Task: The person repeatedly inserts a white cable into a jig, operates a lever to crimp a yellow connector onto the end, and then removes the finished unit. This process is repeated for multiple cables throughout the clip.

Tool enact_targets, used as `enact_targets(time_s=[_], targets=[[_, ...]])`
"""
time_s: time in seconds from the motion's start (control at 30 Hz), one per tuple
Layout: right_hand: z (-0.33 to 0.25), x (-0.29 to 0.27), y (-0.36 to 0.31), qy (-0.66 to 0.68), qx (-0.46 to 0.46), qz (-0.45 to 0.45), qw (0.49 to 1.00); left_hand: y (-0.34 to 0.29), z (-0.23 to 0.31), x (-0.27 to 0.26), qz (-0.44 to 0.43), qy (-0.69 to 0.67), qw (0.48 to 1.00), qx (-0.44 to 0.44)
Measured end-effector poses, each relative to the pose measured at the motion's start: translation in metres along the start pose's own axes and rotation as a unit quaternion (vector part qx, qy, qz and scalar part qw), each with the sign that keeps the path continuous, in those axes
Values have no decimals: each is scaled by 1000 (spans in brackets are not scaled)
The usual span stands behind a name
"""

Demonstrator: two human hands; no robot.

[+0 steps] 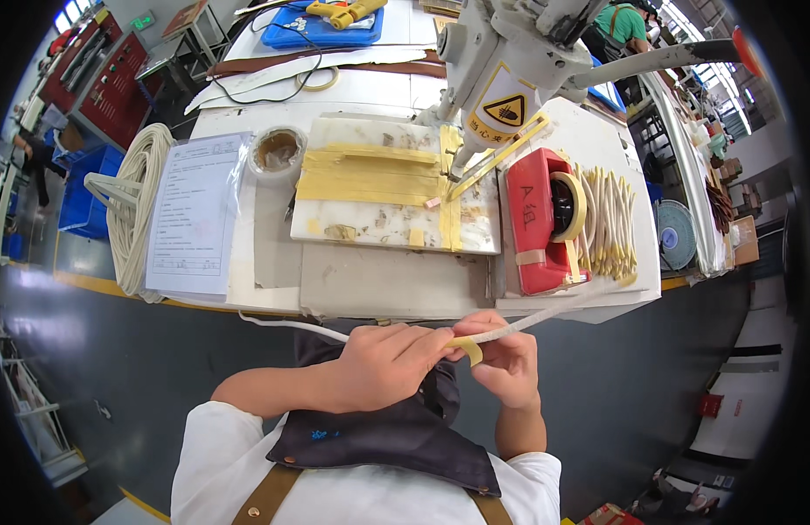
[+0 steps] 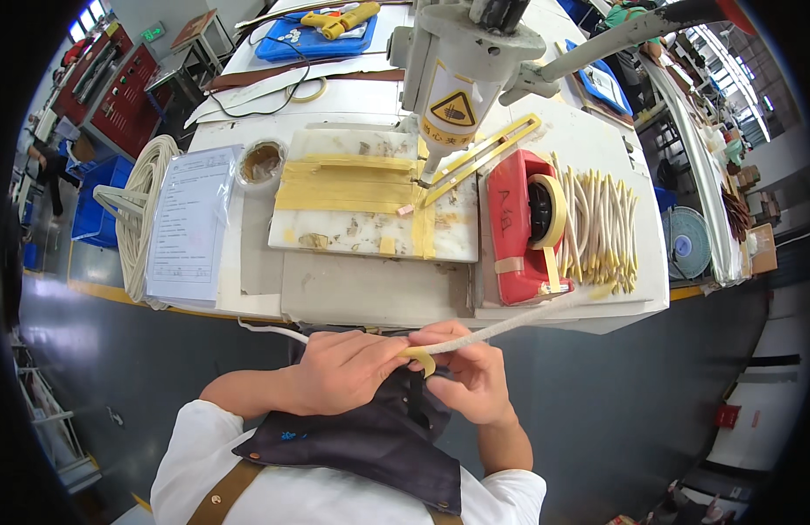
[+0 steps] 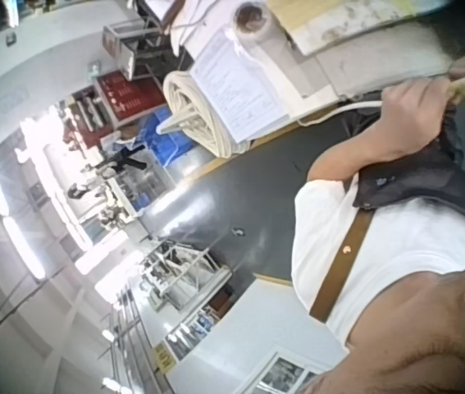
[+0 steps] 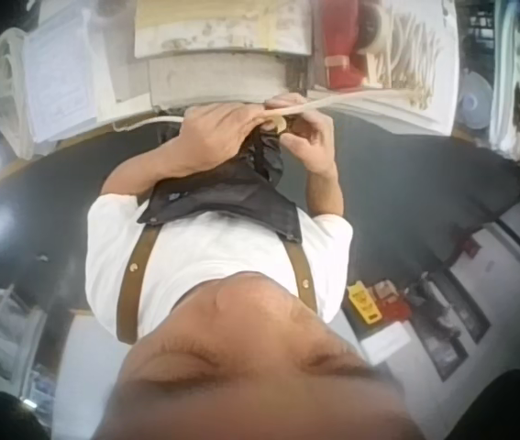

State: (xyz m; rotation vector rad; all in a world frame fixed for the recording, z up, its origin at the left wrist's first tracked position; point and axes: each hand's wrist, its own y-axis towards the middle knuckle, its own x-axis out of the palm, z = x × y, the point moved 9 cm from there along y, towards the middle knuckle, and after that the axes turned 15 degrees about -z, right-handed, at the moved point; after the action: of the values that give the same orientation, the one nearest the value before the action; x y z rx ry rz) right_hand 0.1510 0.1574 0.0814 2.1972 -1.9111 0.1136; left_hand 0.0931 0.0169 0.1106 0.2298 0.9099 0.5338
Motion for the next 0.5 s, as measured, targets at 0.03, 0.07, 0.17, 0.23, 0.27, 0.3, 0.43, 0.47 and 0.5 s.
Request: enact_targets(time_s=[0.03, 0.07, 0.17, 0.23, 0.27, 0.3, 0.43, 0.47, 0.5], targets=[[-2, 3, 1, 35, -3, 6, 999, -1, 2, -2, 7, 43, 999, 8], [-1, 4, 1, 71, -6, 13, 997, -2, 5, -4, 13, 85, 996, 16], [2, -2, -4, -33, 23, 57, 998, -5, 10, -1, 15, 131, 991, 25], [0, -6, -5, -156, 35, 53, 986, -5, 4, 1, 13, 88, 996, 23], [-3, -8, -5, -217, 41, 52, 974, -5, 2, 2, 12, 66, 998, 21], [-9, -7, -2, -268, 33, 40, 962, -3, -3, 6, -26, 26, 999, 3], [-27, -2, 7, -394, 4, 0, 919, -3, -27, 23, -137, -267, 948, -109], [-28, -1, 7, -407, -2, -8, 913, -5, -33, 30, -152, -368, 906, -145], [-29, 0, 8, -391, -13, -24, 920, -10, -39, 45, -189, -495, 827, -190]])
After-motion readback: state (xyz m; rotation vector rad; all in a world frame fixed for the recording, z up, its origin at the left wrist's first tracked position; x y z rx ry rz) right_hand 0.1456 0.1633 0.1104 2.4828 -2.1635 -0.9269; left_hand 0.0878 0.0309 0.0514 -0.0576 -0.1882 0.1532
